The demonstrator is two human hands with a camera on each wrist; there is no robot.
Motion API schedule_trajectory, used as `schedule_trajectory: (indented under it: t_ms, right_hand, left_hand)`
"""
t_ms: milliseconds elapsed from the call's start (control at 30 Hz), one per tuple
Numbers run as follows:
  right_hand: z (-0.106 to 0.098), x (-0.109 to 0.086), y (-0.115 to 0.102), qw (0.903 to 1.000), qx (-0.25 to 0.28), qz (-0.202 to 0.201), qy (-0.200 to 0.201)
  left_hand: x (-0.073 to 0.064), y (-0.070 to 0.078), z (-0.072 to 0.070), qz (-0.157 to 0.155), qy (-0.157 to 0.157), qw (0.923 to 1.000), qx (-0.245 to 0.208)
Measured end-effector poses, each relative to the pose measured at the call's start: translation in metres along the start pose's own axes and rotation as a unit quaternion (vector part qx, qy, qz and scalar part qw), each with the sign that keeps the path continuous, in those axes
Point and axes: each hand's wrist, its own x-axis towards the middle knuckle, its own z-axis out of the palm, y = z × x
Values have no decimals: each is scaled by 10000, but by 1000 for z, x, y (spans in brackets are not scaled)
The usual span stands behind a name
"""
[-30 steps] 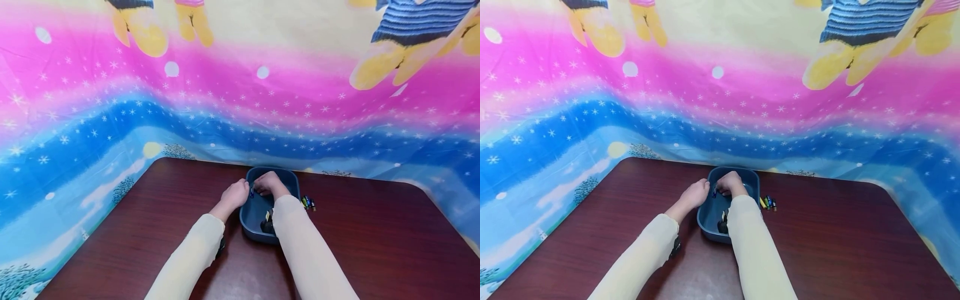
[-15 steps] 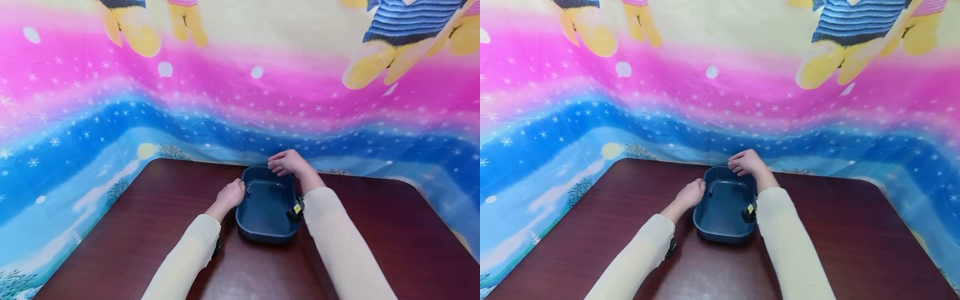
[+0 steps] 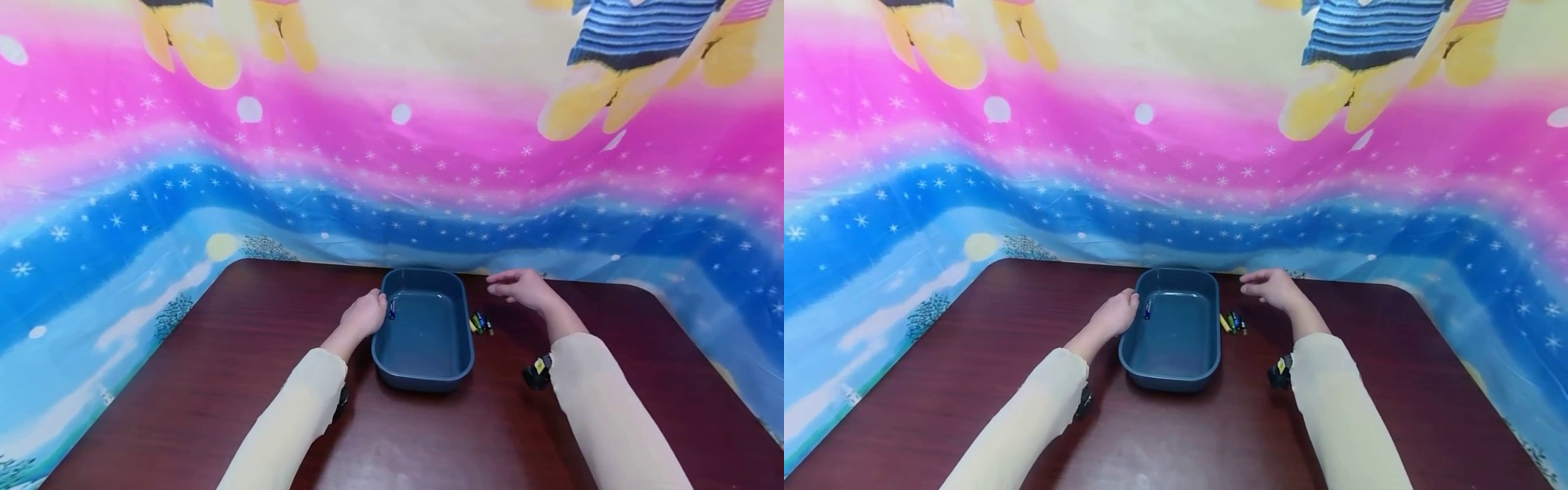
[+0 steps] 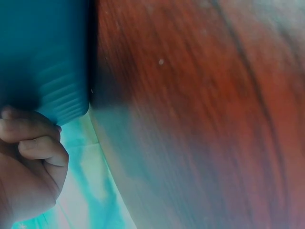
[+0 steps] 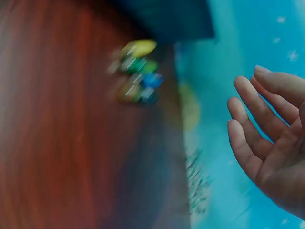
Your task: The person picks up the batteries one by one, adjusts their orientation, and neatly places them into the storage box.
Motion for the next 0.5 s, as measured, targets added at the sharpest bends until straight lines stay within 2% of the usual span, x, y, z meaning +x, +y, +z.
schedule_trajectory:
  t_ms: [133,233,333,500]
  right_hand:
    - [1,-1,25,9982,-554,-147,-179]
    - [3,-1,38,9963,-755,-239,-337]
    - [7,-3,45,9931,-960,-329,-587]
    - [12,-4,48,9890,-1196,-257,-831]
  left_hand:
    - [0,0,0,-3,-45,10000,-57]
    - [-1,1,0,23,-48,10000,0]
    - [-1,0,-1,63,-22,10000,42]
    - [-2,0,-1,86,-2,10000,21]
